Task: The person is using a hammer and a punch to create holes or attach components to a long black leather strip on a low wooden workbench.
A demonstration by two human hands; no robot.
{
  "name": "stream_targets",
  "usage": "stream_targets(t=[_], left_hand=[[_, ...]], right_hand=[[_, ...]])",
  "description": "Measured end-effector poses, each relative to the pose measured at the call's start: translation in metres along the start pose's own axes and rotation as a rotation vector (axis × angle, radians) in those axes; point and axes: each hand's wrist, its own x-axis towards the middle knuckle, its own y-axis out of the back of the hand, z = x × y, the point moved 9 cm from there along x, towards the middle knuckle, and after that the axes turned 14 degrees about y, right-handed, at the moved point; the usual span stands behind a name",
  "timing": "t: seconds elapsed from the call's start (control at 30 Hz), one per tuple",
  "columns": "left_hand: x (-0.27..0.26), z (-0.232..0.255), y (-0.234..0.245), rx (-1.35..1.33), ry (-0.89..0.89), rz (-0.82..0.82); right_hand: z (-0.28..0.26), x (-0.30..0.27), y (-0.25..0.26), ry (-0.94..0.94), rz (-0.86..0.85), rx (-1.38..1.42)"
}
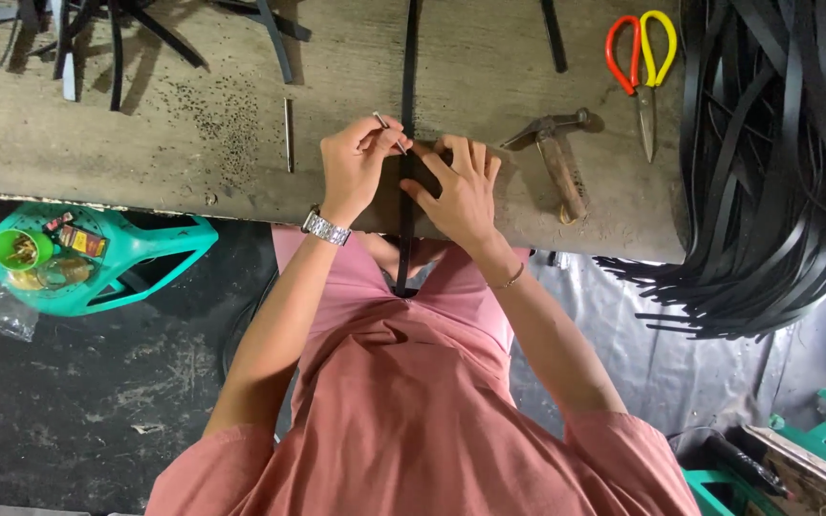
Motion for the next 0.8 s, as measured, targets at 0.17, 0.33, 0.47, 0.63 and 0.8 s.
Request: stream_targets(t=[0.17,0.33,0.47,0.63,0.8], left_hand=[[-0.001,-0.005,0.002,0.048,-0.049,0.012],[0.000,-0.001,-0.001,0.157,-0.099,0.020],[0.002,0.001,-0.001,0.225,-0.119,0.037],[-0.004,0.009,-0.006,0.260,-0.223,0.040],[-0.009,-0.003,-0.010,0.406,-0.371,0.069]], right_hand=[[0.003,0.001,-0.003,0.004,-0.012,0.045],[0.005,-0.001,-0.005,-0.006,-0.021,0.061],[0.004,0.001,-0.005,-0.005,-0.030,0.067],[0.006,-0.001,-0.007,-0.015,-0.034,0.070],[0.008,-0.005,-0.010,0.007,-0.018,0.051]])
